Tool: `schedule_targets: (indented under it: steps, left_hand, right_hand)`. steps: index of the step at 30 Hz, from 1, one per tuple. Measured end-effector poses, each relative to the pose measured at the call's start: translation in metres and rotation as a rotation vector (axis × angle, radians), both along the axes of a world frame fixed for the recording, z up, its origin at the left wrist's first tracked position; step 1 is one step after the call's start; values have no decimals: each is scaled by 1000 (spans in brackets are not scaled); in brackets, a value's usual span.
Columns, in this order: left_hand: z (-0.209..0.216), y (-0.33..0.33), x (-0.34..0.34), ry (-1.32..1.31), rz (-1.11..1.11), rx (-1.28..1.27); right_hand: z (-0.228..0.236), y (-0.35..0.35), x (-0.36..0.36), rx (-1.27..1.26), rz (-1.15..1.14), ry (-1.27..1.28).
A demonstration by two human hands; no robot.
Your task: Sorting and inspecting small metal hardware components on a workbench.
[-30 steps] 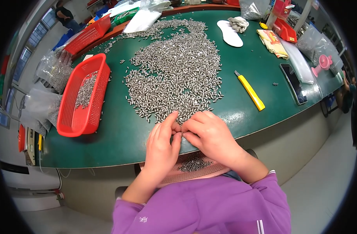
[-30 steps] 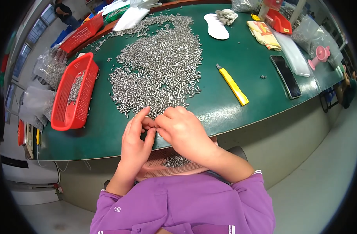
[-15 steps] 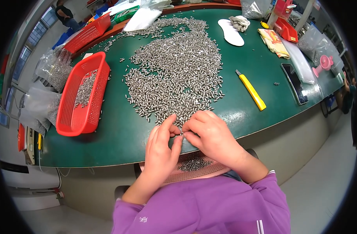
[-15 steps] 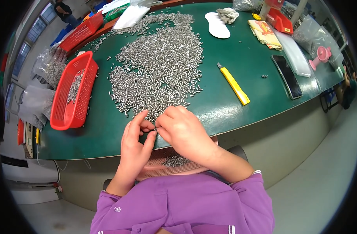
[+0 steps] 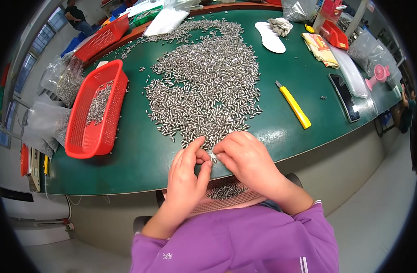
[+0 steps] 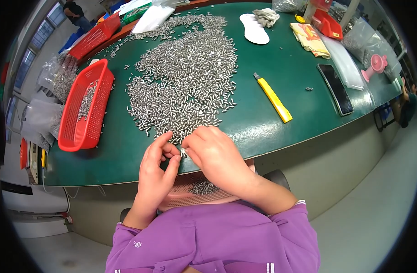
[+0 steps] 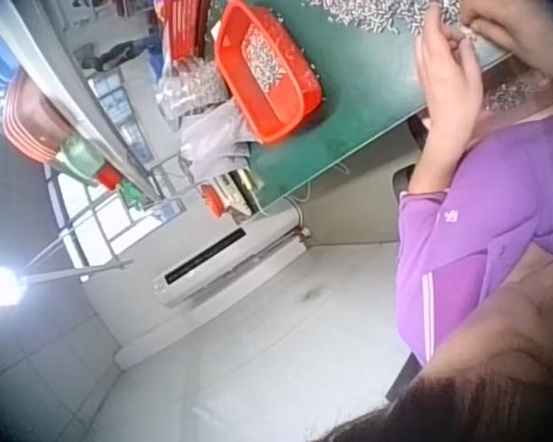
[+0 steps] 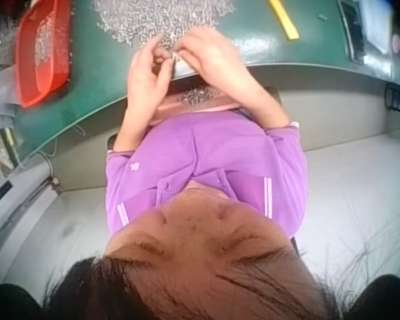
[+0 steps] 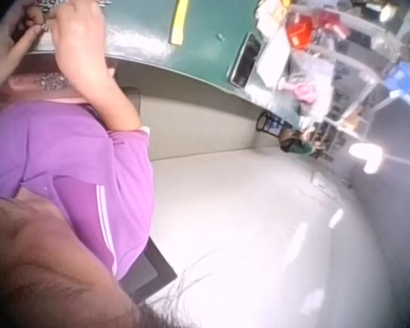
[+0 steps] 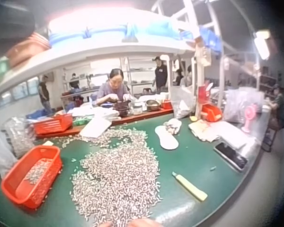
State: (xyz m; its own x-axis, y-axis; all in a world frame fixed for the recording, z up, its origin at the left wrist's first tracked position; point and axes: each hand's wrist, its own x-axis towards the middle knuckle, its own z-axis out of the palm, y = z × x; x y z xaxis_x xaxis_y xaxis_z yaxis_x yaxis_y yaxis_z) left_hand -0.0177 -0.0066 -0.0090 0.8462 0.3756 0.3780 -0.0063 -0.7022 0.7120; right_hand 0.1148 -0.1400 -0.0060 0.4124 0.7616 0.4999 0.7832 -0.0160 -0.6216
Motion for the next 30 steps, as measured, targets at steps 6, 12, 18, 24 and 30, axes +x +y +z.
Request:
schedule_targets:
  steps: [6,12,18,24,30]
  left_hand:
    - [2,0,3,38,8,-50]
    - [2,0,1,66,3,-85]
    - [3,1,-3,89,1,-108]
    - [6,2,-5,76,-23,-94]
    - [0,2,-7,18,43,-167]
  right_hand:
    - [5,-3,-6,-79,-44,-2]
    - [5,-5,-7,-84,-38,17]
    - [5,-6,-9,-96,-13,18]
    - [7,-8,-9,-127,-23,22]
    - [8,-4,-14,-111,-39,-7]
